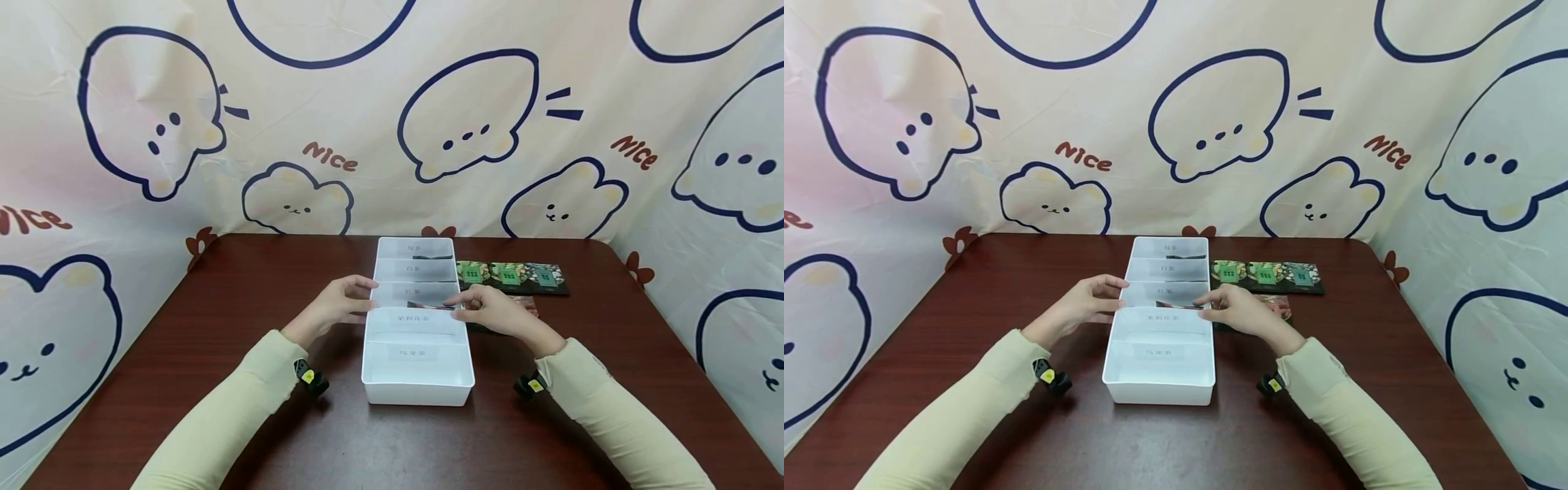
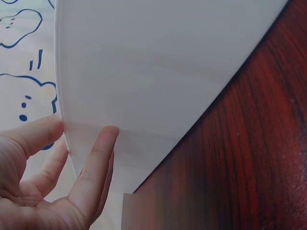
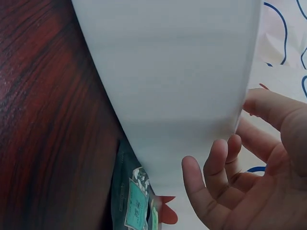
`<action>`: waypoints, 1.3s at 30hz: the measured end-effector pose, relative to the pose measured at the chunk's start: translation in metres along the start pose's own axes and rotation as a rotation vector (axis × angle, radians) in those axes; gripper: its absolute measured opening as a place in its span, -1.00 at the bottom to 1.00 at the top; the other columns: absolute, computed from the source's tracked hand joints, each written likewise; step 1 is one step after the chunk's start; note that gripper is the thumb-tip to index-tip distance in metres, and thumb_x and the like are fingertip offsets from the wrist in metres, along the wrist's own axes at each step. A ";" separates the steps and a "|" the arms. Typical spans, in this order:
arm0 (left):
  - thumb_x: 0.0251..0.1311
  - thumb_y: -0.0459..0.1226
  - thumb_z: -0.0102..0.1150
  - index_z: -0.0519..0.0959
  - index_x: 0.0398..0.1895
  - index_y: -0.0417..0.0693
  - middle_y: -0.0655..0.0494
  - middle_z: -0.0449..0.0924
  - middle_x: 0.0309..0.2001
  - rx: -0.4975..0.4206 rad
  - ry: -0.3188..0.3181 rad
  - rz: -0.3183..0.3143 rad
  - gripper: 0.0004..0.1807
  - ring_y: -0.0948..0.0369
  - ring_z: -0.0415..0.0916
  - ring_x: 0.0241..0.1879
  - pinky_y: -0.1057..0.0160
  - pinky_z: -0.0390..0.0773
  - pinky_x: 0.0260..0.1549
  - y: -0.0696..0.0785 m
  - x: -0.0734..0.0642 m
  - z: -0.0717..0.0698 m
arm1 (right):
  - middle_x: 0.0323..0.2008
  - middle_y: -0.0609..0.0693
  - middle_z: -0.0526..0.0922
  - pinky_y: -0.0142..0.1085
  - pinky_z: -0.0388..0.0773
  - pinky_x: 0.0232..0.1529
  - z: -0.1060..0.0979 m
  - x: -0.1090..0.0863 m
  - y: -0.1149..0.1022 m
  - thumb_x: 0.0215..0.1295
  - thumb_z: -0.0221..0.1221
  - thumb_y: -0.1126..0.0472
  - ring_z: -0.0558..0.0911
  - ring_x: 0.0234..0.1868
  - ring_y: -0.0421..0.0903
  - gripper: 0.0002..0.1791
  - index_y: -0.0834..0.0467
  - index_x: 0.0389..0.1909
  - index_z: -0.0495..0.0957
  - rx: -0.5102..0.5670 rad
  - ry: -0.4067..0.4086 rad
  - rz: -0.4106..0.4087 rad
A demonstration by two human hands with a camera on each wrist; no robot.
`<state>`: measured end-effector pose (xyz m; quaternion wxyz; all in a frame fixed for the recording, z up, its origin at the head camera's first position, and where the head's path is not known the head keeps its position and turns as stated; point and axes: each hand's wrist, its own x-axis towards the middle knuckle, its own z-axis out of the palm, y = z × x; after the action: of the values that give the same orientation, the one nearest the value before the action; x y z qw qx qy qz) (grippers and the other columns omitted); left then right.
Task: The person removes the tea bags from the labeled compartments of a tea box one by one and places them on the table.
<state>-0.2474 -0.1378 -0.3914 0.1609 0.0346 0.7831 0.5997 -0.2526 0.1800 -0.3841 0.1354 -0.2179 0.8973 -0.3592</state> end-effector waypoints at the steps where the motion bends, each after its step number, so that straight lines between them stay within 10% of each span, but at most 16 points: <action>1: 0.18 -0.40 0.28 0.45 0.19 -0.14 -0.23 0.44 0.10 0.000 0.001 -0.001 -0.52 0.03 0.57 -0.12 -0.06 0.63 -0.07 0.000 0.000 0.000 | -0.31 0.03 0.47 -0.28 0.29 -0.45 0.000 0.000 0.000 0.30 0.24 0.08 0.34 -0.38 -0.05 -0.69 0.04 0.02 0.67 -0.006 -0.004 0.006; 18: 0.18 -0.39 0.28 0.45 0.18 -0.13 -0.23 0.44 0.09 -0.014 -0.004 0.004 -0.52 0.02 0.57 -0.14 -0.06 0.63 -0.07 -0.001 0.000 0.000 | -0.31 -0.01 0.53 -0.30 0.41 -0.39 0.004 0.002 -0.011 0.21 0.32 0.16 0.47 -0.33 -0.08 -0.98 0.00 -0.37 0.71 -0.159 0.120 -0.033; 26: 0.17 -0.39 0.28 0.46 0.18 -0.11 -0.22 0.44 0.09 -0.011 0.000 -0.001 -0.52 0.02 0.57 -0.13 -0.04 0.65 -0.09 -0.001 -0.001 0.001 | -0.48 0.03 0.45 -0.31 0.29 -0.49 0.002 0.001 -0.016 0.00 0.46 0.17 0.35 -0.51 -0.11 -0.74 0.02 -0.64 0.53 -0.176 0.201 -0.075; 39: 0.17 -0.39 0.28 0.45 0.18 -0.13 -0.22 0.43 0.08 -0.014 -0.001 -0.005 -0.52 0.03 0.58 -0.14 -0.03 0.65 -0.10 0.000 0.000 0.000 | -0.14 0.05 0.68 -0.32 0.65 -0.19 -0.014 -0.009 -0.022 0.13 0.37 0.28 0.66 -0.18 -0.09 -0.79 0.18 -0.49 0.50 0.222 0.177 -0.161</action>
<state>-0.2473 -0.1383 -0.3917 0.1631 0.0321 0.7790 0.6046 -0.2438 0.1786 -0.3581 0.0497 -0.2402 0.8402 -0.4836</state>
